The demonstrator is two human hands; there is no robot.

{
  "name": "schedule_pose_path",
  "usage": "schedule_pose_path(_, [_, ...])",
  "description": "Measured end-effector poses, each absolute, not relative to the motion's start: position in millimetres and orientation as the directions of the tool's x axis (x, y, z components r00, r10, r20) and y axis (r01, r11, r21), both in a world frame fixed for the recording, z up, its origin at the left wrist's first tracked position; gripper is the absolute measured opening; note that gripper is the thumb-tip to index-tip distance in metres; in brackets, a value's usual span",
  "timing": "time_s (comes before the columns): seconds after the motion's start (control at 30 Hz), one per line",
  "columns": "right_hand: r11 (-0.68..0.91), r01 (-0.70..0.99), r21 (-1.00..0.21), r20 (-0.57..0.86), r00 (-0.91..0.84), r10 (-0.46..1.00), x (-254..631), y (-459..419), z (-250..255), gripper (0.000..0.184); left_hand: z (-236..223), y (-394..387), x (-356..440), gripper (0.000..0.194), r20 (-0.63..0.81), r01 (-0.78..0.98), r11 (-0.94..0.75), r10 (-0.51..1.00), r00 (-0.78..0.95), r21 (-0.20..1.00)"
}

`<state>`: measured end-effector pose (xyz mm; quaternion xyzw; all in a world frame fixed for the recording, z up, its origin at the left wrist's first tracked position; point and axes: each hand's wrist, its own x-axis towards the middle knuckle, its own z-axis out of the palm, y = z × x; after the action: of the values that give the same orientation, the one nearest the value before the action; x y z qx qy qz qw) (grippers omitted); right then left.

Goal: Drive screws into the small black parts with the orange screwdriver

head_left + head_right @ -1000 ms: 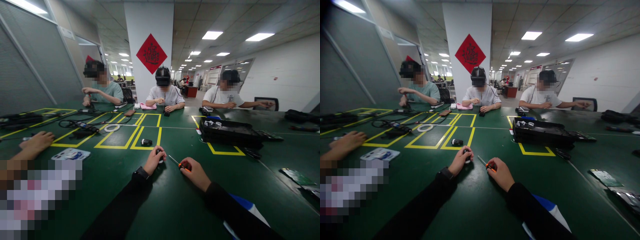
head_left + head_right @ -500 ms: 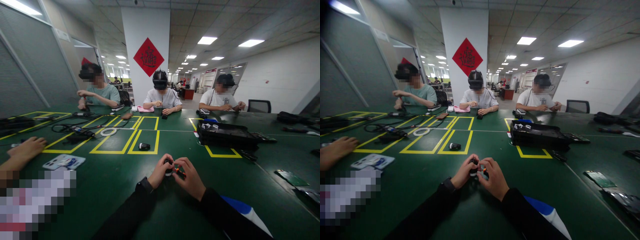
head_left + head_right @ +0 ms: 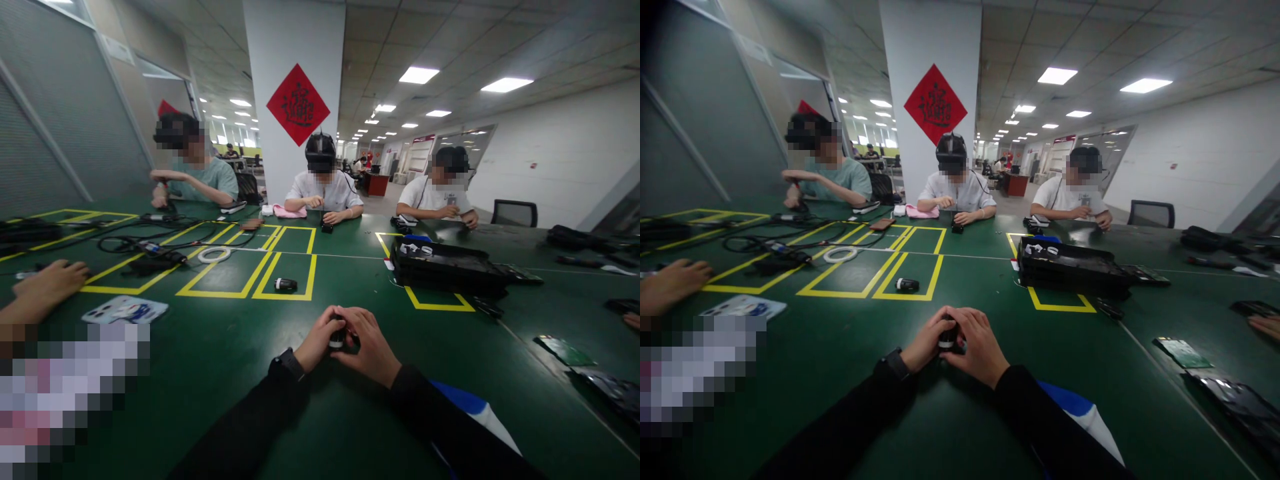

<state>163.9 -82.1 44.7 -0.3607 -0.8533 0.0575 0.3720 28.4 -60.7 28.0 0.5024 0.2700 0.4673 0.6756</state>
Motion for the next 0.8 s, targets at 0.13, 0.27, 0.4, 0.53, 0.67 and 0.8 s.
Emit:
schedule_pose_path(0.13, [0.748, 0.553, -0.367, 0.615, -0.459, 0.641, 167, -84, 40, 0.076, 26, -61, 28, 0.018, 0.137, -0.309, 0.0, 0.896, 0.422, 0.951])
schedule_pose_path(0.27, [0.755, 0.531, -0.385, 0.621, -0.456, 0.637, 169, -84, 35, 0.073, 26, -57, 25, 0.019, 0.251, -0.209, -0.187, 0.906, 0.341, 0.96])
schedule_pose_path(0.4, [0.761, 0.492, -0.423, 0.638, -0.435, 0.636, 170, -84, 33, 0.072, 28, -56, 21, 0.023, 0.265, -0.21, -0.196, 0.888, 0.376, 0.958])
schedule_pose_path(0.53, [0.737, 0.449, -0.505, 0.636, -0.384, 0.67, 171, -87, 33, 0.073, 30, -62, 21, 0.03, 0.146, -0.368, 0.057, 0.853, 0.502, 0.928])
schedule_pose_path(0.67, [0.699, 0.442, -0.562, 0.602, -0.361, 0.712, 172, -91, 36, 0.076, 30, -67, 26, 0.028, 0.087, -0.519, 0.288, 0.809, 0.582, 0.805])
schedule_pose_path(0.8, [0.718, 0.546, -0.431, 0.6, -0.422, 0.68, 172, -90, 42, 0.066, 25, -63, 29, 0.021, 0.002, -0.601, 0.421, 0.818, 0.575, 0.679])
